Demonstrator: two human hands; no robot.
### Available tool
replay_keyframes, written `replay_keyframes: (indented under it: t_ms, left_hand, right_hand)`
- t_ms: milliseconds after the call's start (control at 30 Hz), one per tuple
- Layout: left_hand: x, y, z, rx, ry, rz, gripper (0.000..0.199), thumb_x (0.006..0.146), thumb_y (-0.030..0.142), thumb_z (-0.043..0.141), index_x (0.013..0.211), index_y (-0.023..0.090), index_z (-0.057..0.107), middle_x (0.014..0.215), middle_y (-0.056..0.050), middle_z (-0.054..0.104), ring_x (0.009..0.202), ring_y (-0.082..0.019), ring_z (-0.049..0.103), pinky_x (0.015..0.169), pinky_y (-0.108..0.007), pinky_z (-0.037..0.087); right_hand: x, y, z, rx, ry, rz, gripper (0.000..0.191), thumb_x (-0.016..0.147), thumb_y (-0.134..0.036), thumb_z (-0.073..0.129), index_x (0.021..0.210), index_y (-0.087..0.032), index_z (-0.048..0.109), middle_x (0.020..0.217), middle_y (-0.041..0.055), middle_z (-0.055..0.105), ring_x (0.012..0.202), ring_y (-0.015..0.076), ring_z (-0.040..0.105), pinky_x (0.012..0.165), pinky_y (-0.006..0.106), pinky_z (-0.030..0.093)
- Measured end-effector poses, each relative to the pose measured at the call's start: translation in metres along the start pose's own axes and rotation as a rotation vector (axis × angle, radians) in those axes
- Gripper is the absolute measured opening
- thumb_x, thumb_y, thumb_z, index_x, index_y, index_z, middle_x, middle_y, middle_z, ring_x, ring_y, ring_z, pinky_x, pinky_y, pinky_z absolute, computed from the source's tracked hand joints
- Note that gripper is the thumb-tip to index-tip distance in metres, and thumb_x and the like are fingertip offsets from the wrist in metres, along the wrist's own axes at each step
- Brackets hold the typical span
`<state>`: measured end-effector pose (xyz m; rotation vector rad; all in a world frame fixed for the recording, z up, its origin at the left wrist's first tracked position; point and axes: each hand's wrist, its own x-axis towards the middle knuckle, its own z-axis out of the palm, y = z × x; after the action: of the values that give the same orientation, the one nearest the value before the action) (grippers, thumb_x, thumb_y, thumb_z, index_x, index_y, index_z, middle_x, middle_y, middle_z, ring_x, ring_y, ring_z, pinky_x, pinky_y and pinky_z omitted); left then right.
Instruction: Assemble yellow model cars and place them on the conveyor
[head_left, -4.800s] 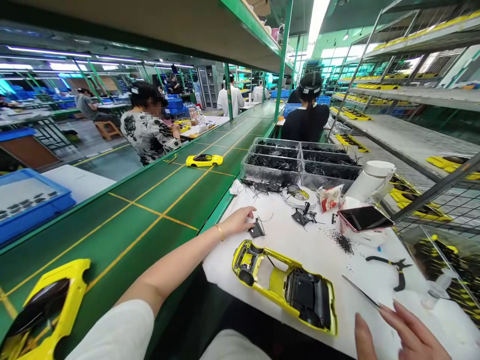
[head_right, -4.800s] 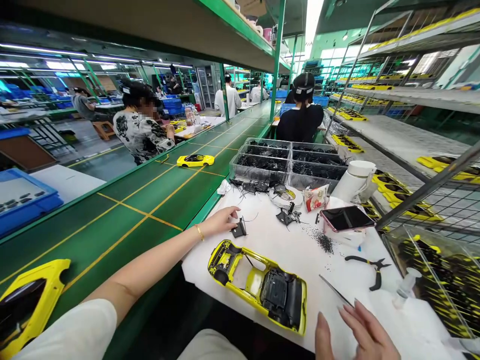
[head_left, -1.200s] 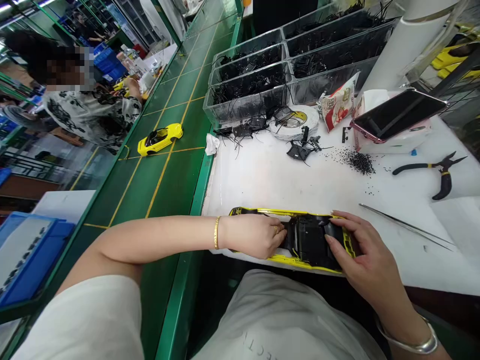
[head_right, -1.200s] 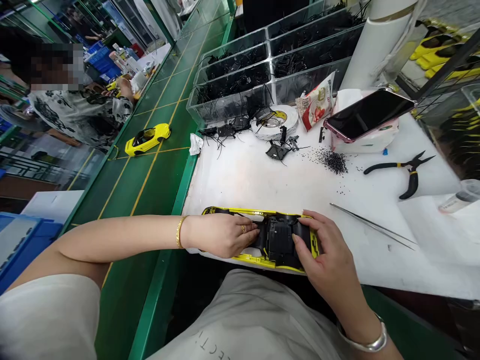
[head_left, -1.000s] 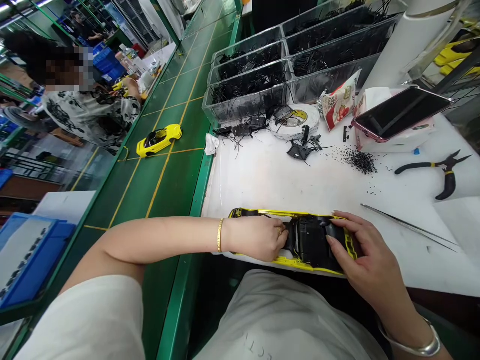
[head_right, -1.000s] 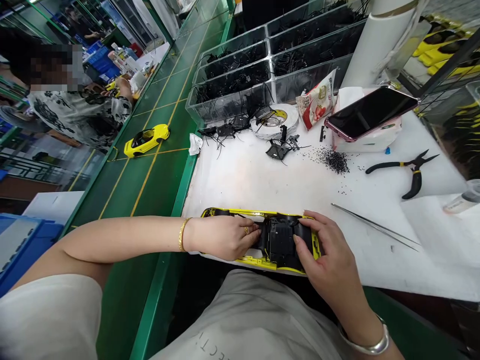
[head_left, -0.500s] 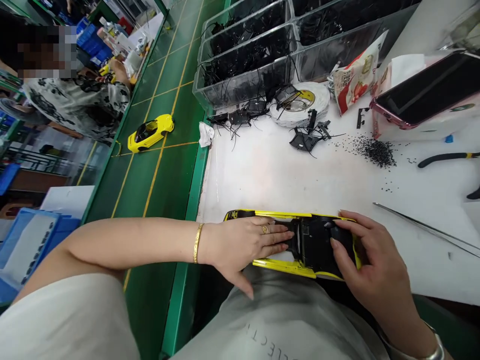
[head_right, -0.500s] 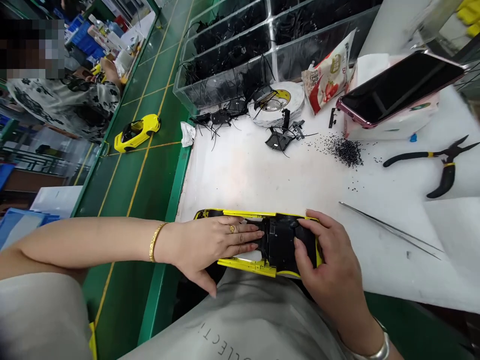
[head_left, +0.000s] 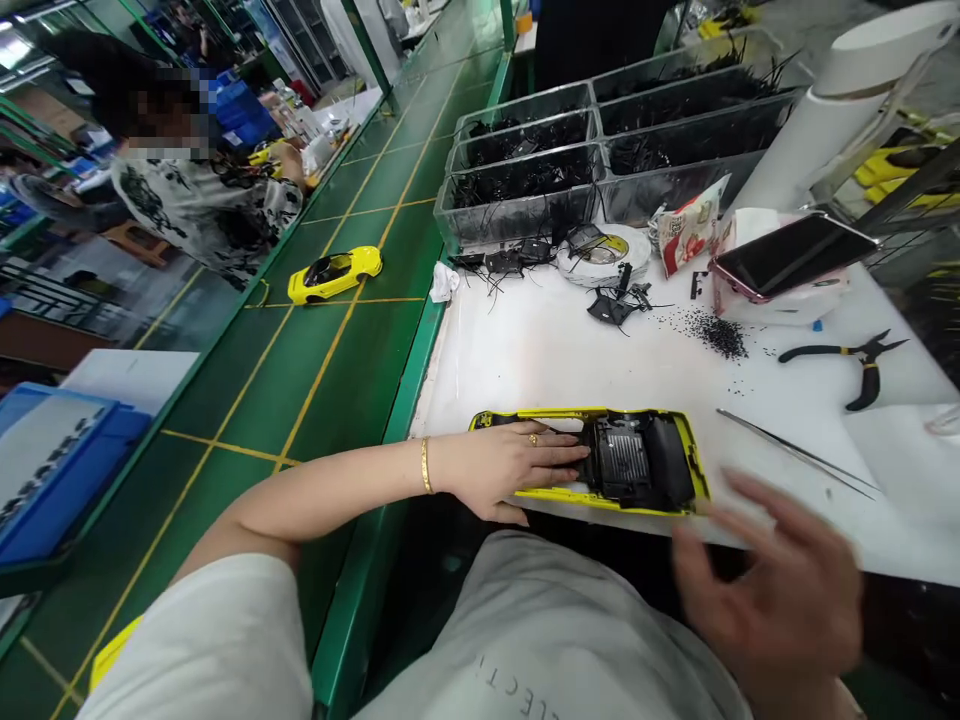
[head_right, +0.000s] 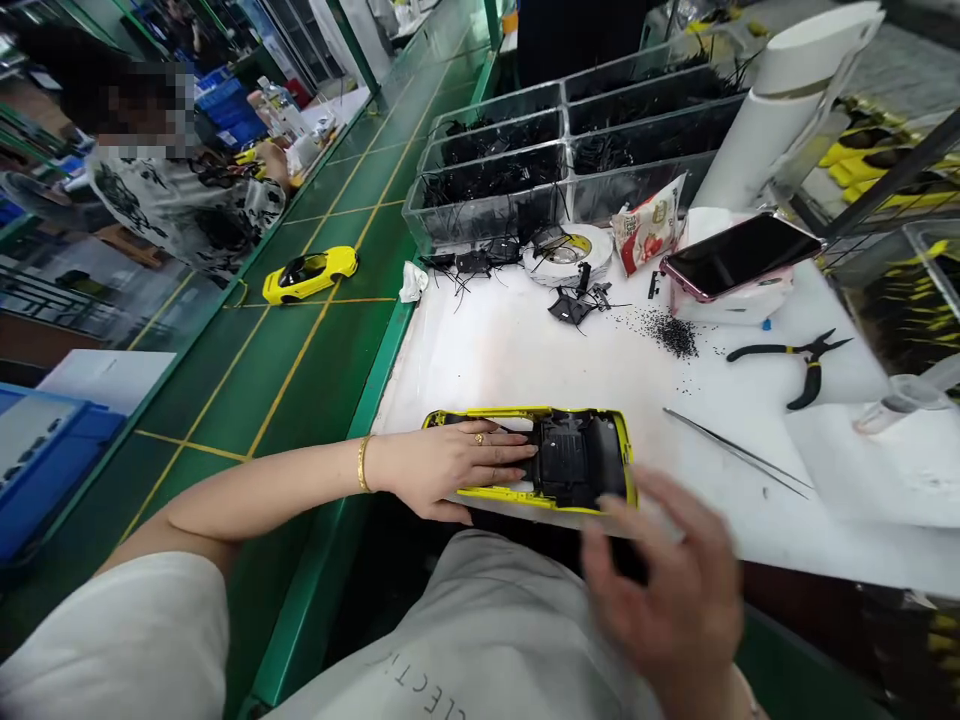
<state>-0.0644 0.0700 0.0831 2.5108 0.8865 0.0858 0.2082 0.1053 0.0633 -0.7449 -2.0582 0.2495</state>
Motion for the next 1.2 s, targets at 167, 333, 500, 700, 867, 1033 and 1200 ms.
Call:
replay_keyframes:
  t_ms: [167,333,500,700,867,1033,1200]
  left_hand:
    - [-0.04,0.01,-0.011,-0.146,0.445,-0.106,0.06,0.094,0.052,0.047,0.14,0.014,0.048,0.152,-0.021,0.04,0.142,-0.032,0.039,0.116,-0.046,0.035]
    - [-0.081,0.011,0.03,-0.339,1.088,-0.634,0.027,0.098,0.037,0.046,0.108,0.019,0.063,0.126,-0.014,0.06,0.115,-0.025,0.059,0.102,-0.045,0.047]
    - [-0.045,0.015,0.069,-0.483,1.002,-0.516,0.036,0.082,0.045,0.071,0.104,0.017,0.067,0.124,-0.014,0.062,0.122,-0.028,0.055,0.106,-0.046,0.045]
    - [0.018,0.023,0.058,-0.542,1.146,-0.354,0.036,0.086,0.052,0.065,0.092,0.017,0.066,0.107,-0.012,0.067,0.105,-0.023,0.064,0.097,-0.042,0.052]
    - [0.038,0.034,0.049,-0.486,1.148,-0.341,0.032,0.09,0.049,0.062,0.091,0.017,0.066,0.119,-0.014,0.062,0.115,-0.025,0.059,0.097,-0.043,0.053]
    - [0.043,0.042,0.049,-0.449,1.128,-0.325,0.035,0.091,0.05,0.059,0.089,0.016,0.068,0.137,-0.016,0.05,0.13,-0.028,0.049,0.111,-0.047,0.043]
    - [0.043,0.04,0.055,-0.392,1.137,-0.32,0.029,0.09,0.043,0.063,0.096,0.016,0.069,0.145,-0.016,0.042,0.133,-0.03,0.046,0.113,-0.049,0.04]
  right_hand:
    - [-0.017,-0.025,0.034,-0.009,-0.328,-0.29,0.035,0.09,-0.004,0.054,0.125,-0.009,0.055,0.11,0.0151,0.064,0.107,0.0286,0.06,0.097,0.052,0.048]
    - [-0.008,-0.005,0.05,0.302,-0.316,-0.19,0.037,0.089,-0.001,0.05,0.121,-0.02,0.053,0.098,0.0075,0.063,0.09,0.0208,0.059,0.087,0.045,0.053]
    - [0.036,0.008,0.038,0.869,-0.284,0.112,0.029,0.085,-0.01,0.065,0.105,-0.025,0.049,0.1,0.0059,0.061,0.094,0.0203,0.063,0.076,0.036,0.058]
    - [0.036,0.017,0.042,0.817,-0.175,0.117,0.01,0.087,-0.013,0.064,0.09,-0.022,0.06,0.132,0.0111,0.056,0.121,0.0272,0.058,0.096,0.046,0.054]
    - [0.003,-0.01,0.044,0.494,0.02,0.116,0.035,0.088,-0.01,0.06,0.12,-0.024,0.062,0.147,0.0137,0.041,0.136,0.0315,0.043,0.108,0.056,0.044]
    - [-0.008,-0.017,0.046,0.32,0.072,0.145,0.032,0.089,-0.009,0.06,0.119,-0.021,0.063,0.134,0.0158,0.053,0.137,0.0351,0.041,0.103,0.057,0.048]
    - [-0.009,-0.015,0.046,0.257,0.087,0.114,0.035,0.09,-0.011,0.058,0.123,-0.023,0.061,0.132,0.0167,0.054,0.135,0.0369,0.044,0.1,0.061,0.047]
